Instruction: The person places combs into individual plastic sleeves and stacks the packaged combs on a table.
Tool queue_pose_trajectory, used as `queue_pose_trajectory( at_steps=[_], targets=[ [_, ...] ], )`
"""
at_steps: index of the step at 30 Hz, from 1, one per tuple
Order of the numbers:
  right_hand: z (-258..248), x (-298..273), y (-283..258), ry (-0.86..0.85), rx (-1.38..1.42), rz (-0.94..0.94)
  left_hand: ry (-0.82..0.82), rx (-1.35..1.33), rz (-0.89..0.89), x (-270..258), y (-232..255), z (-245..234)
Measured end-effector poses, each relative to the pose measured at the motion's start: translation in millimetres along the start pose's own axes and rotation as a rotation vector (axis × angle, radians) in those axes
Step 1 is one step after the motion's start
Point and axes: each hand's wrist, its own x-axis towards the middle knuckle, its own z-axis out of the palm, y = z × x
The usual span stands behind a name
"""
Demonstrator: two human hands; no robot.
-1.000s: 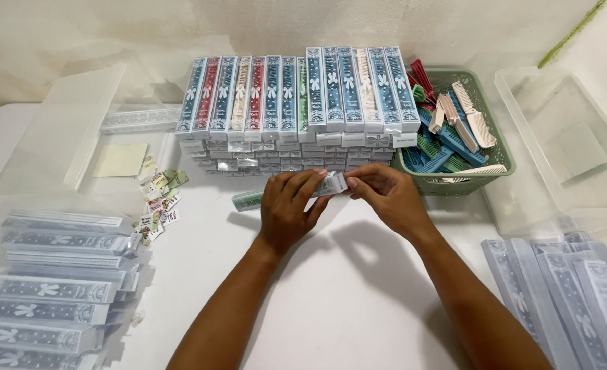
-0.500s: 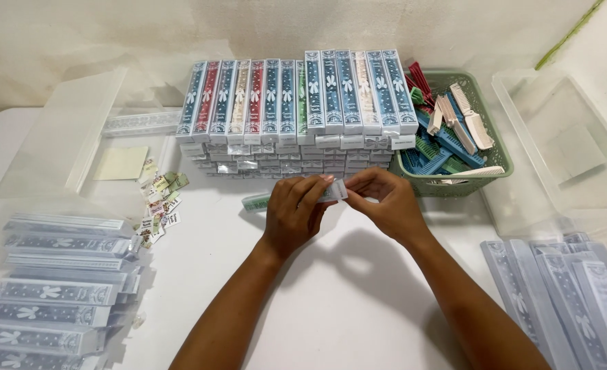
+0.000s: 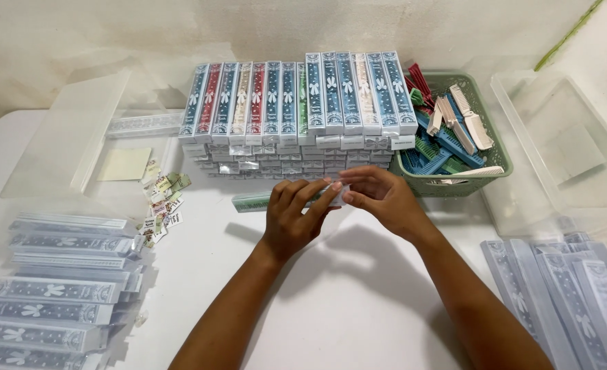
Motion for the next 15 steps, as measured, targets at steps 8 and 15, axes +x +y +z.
queue_pose_trajectory(
  at_steps=[8, 15],
  targets=[
    [-43, 4, 43, -0.246, 0.108, -0.017, -0.089, -0.096, 0.114, 16, 3, -12],
    [-39, 10, 72, -0.282, 0.387, -0.063, -0.065, -0.254, 0.029, 19, 7, -10]
  ],
)
